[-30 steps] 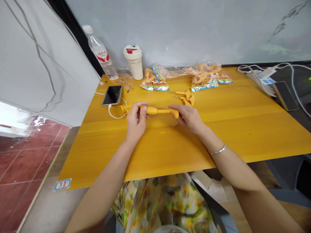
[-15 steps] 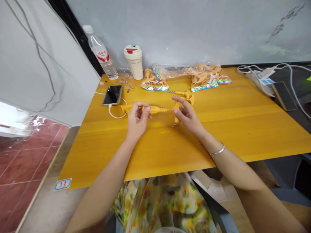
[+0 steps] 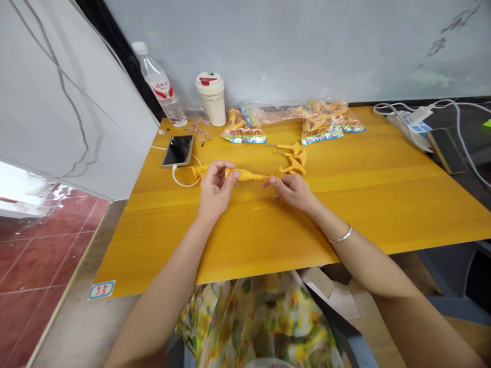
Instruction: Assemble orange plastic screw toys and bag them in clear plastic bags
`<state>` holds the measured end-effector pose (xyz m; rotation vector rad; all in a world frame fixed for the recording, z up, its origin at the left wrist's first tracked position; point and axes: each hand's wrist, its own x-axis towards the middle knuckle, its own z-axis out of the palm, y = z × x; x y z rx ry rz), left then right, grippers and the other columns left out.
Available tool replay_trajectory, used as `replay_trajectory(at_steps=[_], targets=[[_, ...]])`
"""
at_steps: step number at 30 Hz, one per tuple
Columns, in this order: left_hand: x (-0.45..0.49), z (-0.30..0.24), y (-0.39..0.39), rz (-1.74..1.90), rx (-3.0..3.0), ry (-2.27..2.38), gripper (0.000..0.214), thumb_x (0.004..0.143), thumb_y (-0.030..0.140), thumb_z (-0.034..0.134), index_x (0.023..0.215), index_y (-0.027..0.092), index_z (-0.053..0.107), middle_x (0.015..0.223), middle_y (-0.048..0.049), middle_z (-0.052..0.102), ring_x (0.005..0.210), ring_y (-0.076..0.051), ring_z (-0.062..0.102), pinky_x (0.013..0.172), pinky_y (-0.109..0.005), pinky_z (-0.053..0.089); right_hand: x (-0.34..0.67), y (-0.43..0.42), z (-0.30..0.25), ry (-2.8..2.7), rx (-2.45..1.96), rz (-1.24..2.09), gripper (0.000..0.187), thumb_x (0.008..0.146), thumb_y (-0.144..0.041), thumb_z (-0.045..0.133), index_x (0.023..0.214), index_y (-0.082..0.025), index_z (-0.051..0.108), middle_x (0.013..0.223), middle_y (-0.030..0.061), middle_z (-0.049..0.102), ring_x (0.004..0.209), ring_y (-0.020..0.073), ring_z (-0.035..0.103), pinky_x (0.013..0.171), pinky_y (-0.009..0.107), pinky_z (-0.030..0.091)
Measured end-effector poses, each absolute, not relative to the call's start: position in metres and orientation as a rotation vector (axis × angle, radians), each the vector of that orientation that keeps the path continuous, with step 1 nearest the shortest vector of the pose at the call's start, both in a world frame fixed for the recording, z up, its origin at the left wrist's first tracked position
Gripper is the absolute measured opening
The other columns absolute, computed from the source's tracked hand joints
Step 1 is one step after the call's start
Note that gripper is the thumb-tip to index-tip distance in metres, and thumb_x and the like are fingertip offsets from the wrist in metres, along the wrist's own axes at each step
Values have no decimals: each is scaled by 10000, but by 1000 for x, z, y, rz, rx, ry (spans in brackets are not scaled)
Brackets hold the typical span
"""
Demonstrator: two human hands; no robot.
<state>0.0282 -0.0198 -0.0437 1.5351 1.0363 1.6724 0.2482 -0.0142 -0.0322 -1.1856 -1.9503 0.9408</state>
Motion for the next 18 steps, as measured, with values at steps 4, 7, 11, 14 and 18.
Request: replay_trajectory(at_steps=[4,7,11,14,18], targets=[[27,-45,-21,1630,1575,1035,338,880,539,669,913,226,549,779,14,544,610,-94,523,551,-223,466,242,-20,-27,-1834,-1222,1159,832,892,-846,308,743,-151,741,411,-43,382,411,89,378,463,252,267],[26,-45,-24,1545,1694,1131,269,954,472,577,874,219,536,735,30,526,570,-84,490,582,-237,444,240,-23,-24,-1799,-1209,1102,807,898,-830,336,707,-148,721,429,-37,392,422,90,383,457,255,259],[24,-38,-28,1485,1824,1271,268,976,401,520,791,208,534,729,11,544,676,-116,517,673,-256,448,237,-27,-26,-1872,-1123,893,720,915,-784,398,827,-148,725,546,-27,435,513,100,401,500,255,293],[25,-34,-29,1438,1656,1293,289,965,412,517,757,211,523,671,19,494,607,-113,473,558,-240,401,236,-27,-33,-1983,-1001,750,624,984,-688,376,991,-165,715,649,1,545,579,126,480,561,264,371],[31,-35,-26,1351,1247,1157,346,939,469,533,708,217,484,520,67,346,416,-78,303,402,-224,251,243,-18,-39,-2198,-745,279,421,1007,-556,468,1082,-210,696,880,77,675,766,193,579,724,332,462]])
